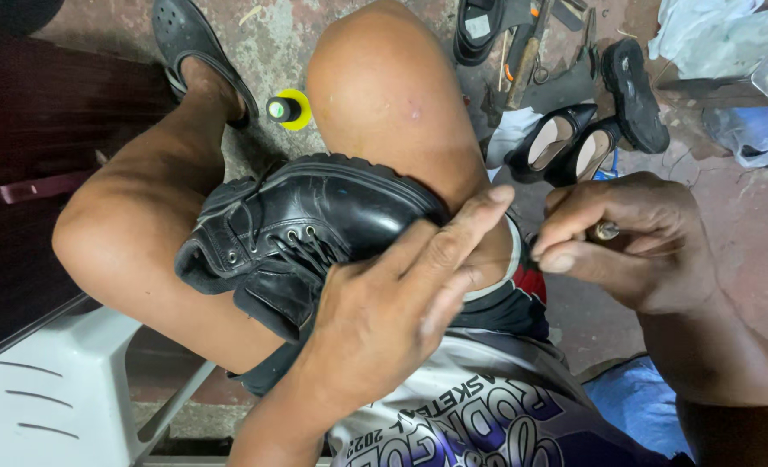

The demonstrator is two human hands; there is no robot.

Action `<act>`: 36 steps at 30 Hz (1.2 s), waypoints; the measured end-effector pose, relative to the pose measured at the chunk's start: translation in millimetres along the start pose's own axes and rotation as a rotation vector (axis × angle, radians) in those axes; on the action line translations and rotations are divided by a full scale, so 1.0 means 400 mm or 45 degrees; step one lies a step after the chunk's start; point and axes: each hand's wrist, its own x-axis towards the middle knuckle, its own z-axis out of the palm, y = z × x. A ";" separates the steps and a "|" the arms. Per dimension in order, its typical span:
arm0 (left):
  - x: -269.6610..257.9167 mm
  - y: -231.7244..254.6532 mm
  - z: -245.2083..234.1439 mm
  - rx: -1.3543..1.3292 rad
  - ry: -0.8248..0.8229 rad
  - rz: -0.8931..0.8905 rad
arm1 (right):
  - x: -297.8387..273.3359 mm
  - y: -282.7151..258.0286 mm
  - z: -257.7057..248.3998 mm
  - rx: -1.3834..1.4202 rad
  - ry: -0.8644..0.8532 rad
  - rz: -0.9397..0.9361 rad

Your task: The person is repairing a black leather shoe by hand-stitching the sole to the upper. They use a stitching awl and thread, repeatedly piercing the leather and pulling the thread through to secure the sole.

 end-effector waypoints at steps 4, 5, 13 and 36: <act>-0.015 0.004 0.005 0.028 -0.034 -0.092 | 0.036 0.006 0.076 -0.486 -0.155 0.082; -0.018 0.002 0.006 0.045 -0.019 -0.111 | 0.060 0.001 0.093 -0.570 -0.215 0.114; -0.039 -0.021 0.046 -0.046 0.136 -0.019 | 0.144 0.005 -0.171 -1.443 0.032 -0.123; -0.212 0.010 -0.095 -0.356 1.102 -0.536 | 0.020 0.013 0.089 0.652 0.277 -0.013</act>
